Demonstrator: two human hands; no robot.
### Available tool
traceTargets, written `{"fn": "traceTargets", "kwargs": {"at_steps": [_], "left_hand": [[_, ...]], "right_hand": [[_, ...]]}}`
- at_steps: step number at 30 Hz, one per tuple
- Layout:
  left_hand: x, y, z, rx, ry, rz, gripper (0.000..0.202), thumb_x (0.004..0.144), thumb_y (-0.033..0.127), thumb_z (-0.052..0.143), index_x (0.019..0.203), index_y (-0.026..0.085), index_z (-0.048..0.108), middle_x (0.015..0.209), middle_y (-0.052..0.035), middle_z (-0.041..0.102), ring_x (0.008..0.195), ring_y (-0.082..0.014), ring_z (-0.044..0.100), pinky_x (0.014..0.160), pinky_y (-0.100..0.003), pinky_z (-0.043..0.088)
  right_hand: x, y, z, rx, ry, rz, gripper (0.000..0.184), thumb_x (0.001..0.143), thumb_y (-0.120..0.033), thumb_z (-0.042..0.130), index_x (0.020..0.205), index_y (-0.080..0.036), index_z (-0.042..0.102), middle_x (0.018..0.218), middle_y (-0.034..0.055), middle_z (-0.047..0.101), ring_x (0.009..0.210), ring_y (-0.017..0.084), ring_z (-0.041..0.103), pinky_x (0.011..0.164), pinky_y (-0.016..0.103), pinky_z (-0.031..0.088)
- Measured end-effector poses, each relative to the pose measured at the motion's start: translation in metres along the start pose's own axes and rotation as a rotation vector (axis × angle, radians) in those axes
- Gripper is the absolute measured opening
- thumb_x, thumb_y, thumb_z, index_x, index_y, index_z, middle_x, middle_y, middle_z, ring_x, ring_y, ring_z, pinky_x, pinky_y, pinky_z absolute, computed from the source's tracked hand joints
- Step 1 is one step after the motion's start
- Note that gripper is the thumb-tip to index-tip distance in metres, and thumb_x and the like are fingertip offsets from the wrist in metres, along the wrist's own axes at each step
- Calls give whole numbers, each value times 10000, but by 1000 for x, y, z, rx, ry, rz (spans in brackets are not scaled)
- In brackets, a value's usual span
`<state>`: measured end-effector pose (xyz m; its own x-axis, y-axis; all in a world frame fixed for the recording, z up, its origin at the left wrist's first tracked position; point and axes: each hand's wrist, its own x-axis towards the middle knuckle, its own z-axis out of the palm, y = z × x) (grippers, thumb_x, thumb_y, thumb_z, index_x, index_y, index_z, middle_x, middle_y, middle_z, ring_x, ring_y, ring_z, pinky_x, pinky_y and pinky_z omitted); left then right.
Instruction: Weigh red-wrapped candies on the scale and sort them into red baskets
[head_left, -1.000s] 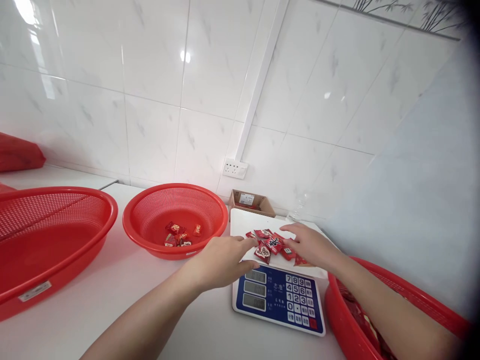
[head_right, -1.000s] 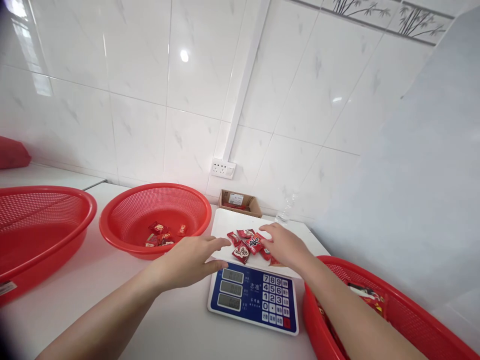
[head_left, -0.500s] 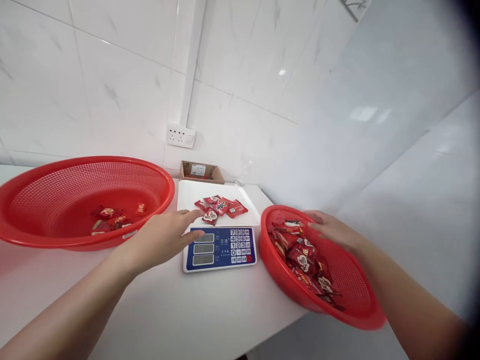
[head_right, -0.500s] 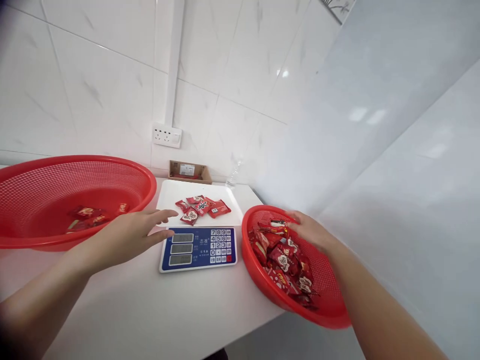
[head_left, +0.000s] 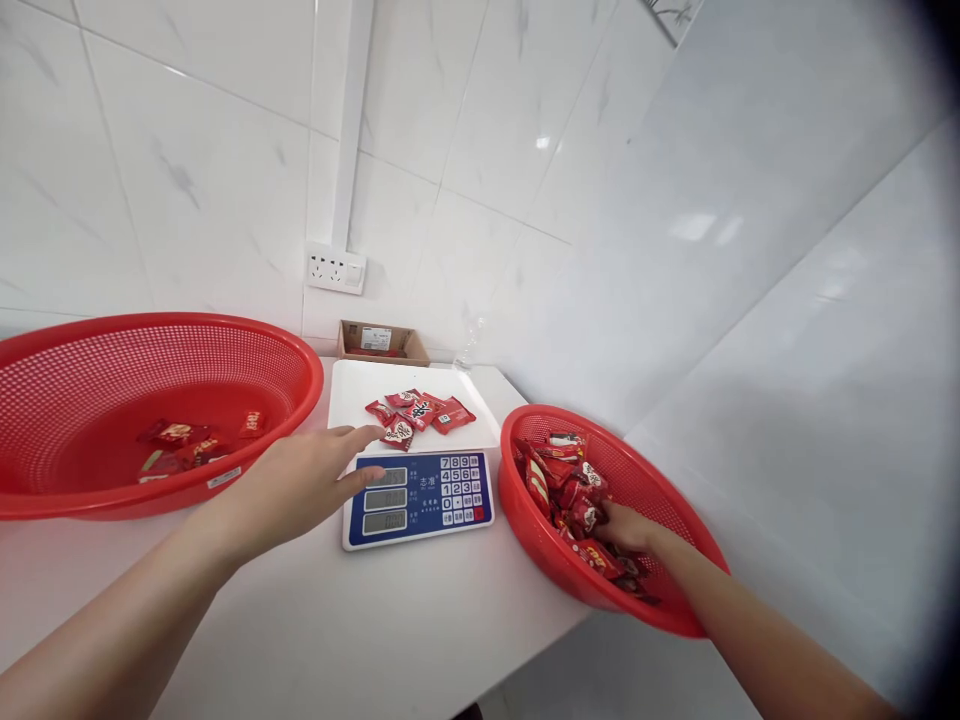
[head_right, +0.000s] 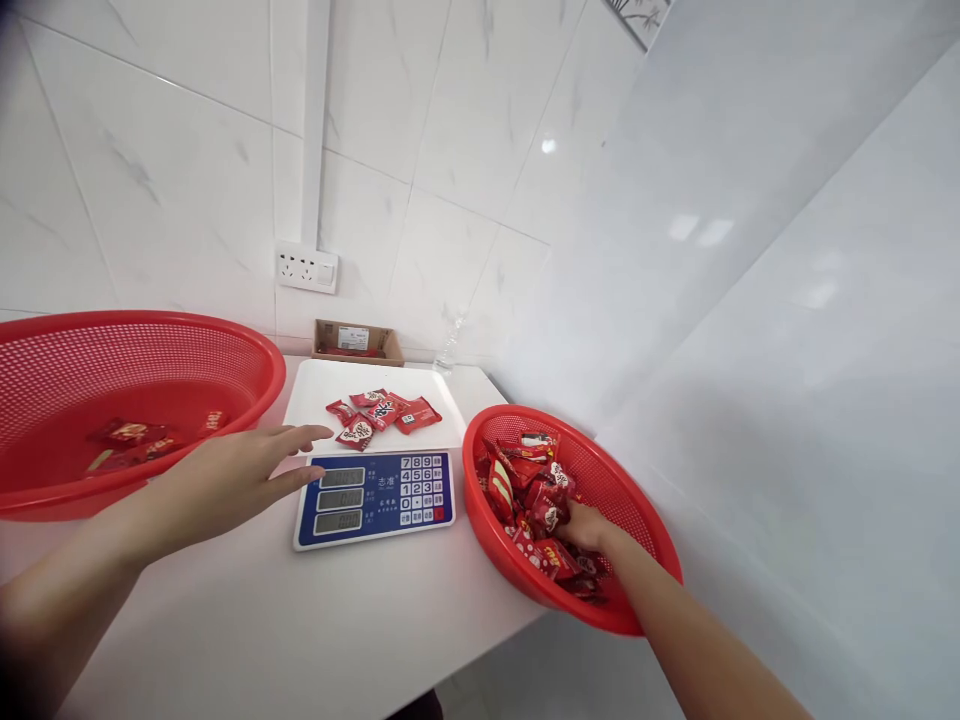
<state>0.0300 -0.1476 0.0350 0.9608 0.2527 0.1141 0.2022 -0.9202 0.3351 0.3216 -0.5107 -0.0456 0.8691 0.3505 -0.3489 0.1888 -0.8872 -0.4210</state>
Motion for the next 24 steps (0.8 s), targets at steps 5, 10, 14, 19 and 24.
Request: {"fn": "traceTargets", "kwargs": {"at_steps": [5,10,14,19,24], "left_hand": [[-2,1,-1,4,8,6,467,874,515,293,1245,292,469,1072,-60,632,877,-262,612,651,-335,456],[-2,3,-2,6,-9,18,460,884,490,289,1262,285,451,1088,-62,629,904,-267,607,680,-347,453],[-2,3,-2,-1,-17,17,464,881,493,291,1265,289,452,1126,-71,615,935,-274,601,691,-351,455],[-3,3,-2,-4,0,13,473,878,500,284,1257,284,467,1106,-72,624,904,-270,608,677,-342,454],[-3,1,-2,-10,14,18,481,872,507,286,1255,283,472,1073,-69,636,885,-265,612,675,-334,450]], "right_hand": [[-3,-2,-3,102,-143,156,185,695,-242,653,849,-142,636,727,61,671,626,177,628,567,276,484],[-6,-9,-2,224,-187,200,287,711,-293,655,963,-164,613,849,74,688,693,169,648,618,274,503],[-9,-16,2,315,-173,202,156,700,-194,623,845,-136,627,841,96,690,711,173,658,665,278,511],[-15,-22,-2,456,-132,161,83,686,-146,580,753,-133,628,819,110,696,723,195,665,711,304,522],[-13,-21,-14,613,21,83,125,713,-242,623,824,-188,610,985,66,679,911,201,630,769,286,520]]}}
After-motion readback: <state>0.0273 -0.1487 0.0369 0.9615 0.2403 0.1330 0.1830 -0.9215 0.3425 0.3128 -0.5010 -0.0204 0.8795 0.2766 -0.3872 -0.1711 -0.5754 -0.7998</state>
